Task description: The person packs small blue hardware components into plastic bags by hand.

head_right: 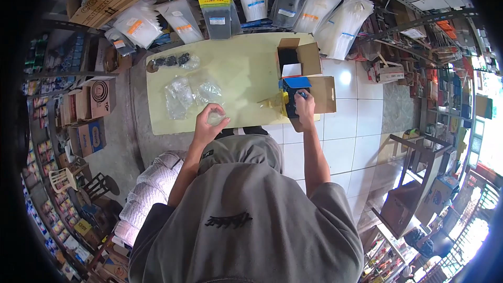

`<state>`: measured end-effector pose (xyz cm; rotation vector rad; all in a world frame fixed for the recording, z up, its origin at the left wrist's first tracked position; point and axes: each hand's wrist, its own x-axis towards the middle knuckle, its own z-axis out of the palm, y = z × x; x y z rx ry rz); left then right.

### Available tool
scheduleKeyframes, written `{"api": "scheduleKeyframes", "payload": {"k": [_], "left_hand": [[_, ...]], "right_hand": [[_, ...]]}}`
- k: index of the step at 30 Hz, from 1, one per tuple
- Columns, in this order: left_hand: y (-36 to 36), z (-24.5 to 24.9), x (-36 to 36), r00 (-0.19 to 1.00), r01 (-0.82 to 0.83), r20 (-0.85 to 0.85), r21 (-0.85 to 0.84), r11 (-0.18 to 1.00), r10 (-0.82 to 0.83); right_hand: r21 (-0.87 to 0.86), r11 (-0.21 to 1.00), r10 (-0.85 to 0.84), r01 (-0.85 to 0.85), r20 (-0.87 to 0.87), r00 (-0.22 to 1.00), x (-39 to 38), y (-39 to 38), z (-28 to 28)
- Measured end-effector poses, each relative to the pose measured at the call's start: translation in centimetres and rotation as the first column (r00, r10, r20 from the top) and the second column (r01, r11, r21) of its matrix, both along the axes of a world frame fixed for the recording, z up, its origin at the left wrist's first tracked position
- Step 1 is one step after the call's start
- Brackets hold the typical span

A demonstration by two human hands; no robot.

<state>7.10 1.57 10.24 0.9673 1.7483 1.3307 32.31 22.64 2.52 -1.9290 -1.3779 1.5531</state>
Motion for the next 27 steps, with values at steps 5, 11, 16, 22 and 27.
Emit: {"api": "scheduleKeyframes", "payload": {"k": [5, 11, 16, 22, 27], "left_hand": [[0.0, 0.1, -1.3, 1.000, 0.011, -0.024, 0.018, 1.000, -0.011], [-0.6, 0.2, -2.9, 1.000, -0.006, -0.009, -0.003, 1.000, 0.006], [-1.1, 0.4, -3.8, 1.000, -0.007, -0.022, 0.000, 1.000, 0.007], [-1.9, 0.8, -4.0, 0.999, -0.030, -0.012, -0.019, 0.999, 0.030], [-3.0, 0.6, -4.0, 0.998, -0.062, -0.034, -0.014, 0.998, 0.061]], "right_hand": [[-0.249, 0.952, -0.263, 0.177, -0.376, 0.888, 0.8, 0.0, 1.5], [-0.332, 0.937, -0.280, 0.111, -0.524, 0.805, -1.0, -0.8, 5.2], [-0.377, 0.924, -0.198, -0.071, -0.627, 0.754, -6.1, -1.3, 5.2], [-0.176, 0.934, 0.235, -0.310, -0.350, 0.907, -12.0, 0.1, -2.3], [0.416, 0.617, 0.585, -0.668, 0.325, 0.743, -13.2, 0.0, -9.2]]}}
